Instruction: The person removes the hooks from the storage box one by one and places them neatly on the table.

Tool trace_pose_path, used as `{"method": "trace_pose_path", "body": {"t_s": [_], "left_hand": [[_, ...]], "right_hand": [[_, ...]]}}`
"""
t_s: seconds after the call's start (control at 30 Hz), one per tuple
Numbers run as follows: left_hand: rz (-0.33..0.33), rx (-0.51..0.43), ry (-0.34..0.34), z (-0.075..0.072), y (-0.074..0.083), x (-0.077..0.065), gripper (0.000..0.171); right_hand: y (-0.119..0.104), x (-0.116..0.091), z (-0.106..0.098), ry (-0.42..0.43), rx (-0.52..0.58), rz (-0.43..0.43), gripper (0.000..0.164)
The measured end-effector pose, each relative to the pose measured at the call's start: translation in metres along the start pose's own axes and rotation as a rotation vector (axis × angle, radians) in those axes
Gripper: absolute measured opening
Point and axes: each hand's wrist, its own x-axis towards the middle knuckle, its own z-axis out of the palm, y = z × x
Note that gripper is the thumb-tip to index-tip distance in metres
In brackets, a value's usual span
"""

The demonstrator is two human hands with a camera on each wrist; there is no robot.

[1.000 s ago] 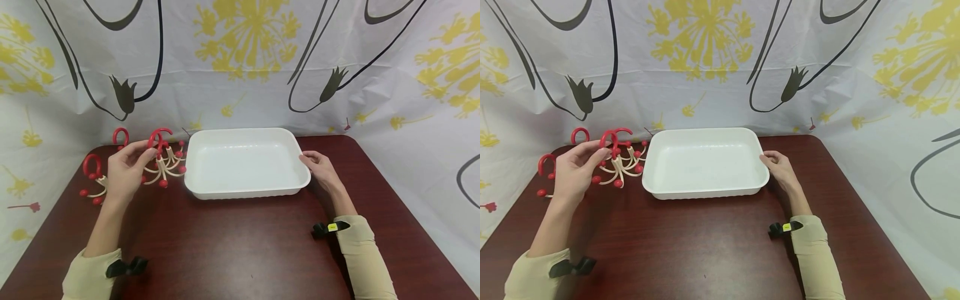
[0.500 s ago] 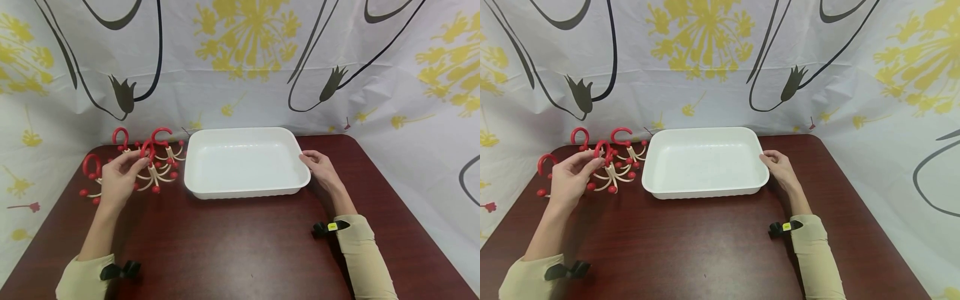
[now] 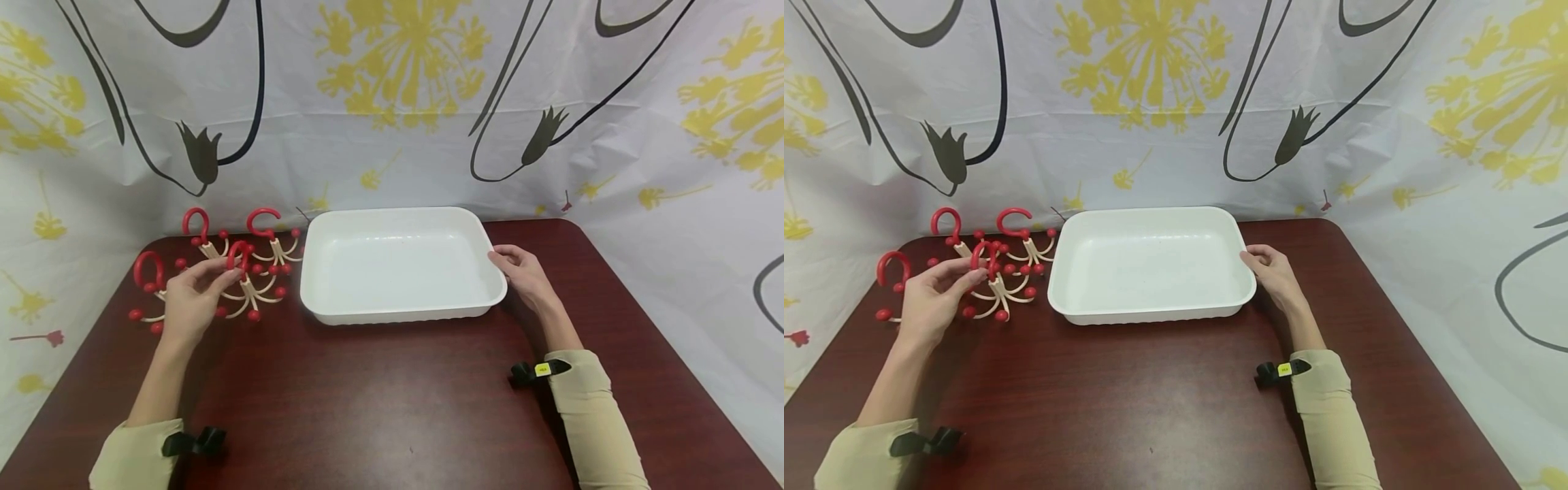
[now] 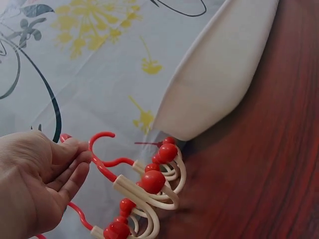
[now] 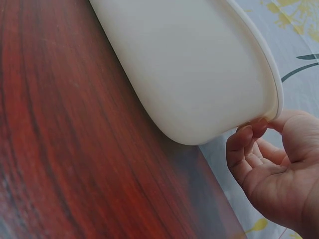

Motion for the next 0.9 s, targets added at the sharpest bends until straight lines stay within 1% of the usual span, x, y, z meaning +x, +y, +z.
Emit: {"method": "trace_pose_path", "body": {"t_s": [0.17, 0.27, 0.33, 0.57, 0.63, 0.77, 0.9], "left_hand": [[-0.005, 0.043, -0.010, -0.003, -0.005, -0.001, 0.031], [0.004, 0.053, -0.031, -0.005, -0.005, -0.001, 0.032], [0.005, 0.047, -0.054, -0.006, -0.005, -0.002, 0.033], [0.016, -0.018, -0.132, -0.009, -0.005, 0.000, 0.032], [0.017, -0.013, -0.146, -0.010, -0.004, 0.000, 0.032], [-0.011, -0.023, -0.166, -0.013, -0.003, -0.001, 0.031], [-0.045, -0.015, -0.181, -0.015, -0.002, -0.002, 0.031]], "right_hand": [[0.000, 0.000, -0.001, 0.001, -0.003, 0.003, 0.051], [-0.001, -0.001, -0.003, 0.007, -0.012, 0.005, 0.051], [-0.001, -0.001, -0.004, 0.007, -0.014, 0.007, 0.051], [-0.004, -0.002, -0.005, -0.002, -0.006, 0.025, 0.051], [-0.004, -0.002, -0.005, -0.005, -0.020, 0.027, 0.052], [0.000, 0.001, -0.005, -0.005, -0.039, 0.021, 0.055], [-0.001, 0.001, -0.003, 0.002, -0.055, 0.010, 0.054]]}}
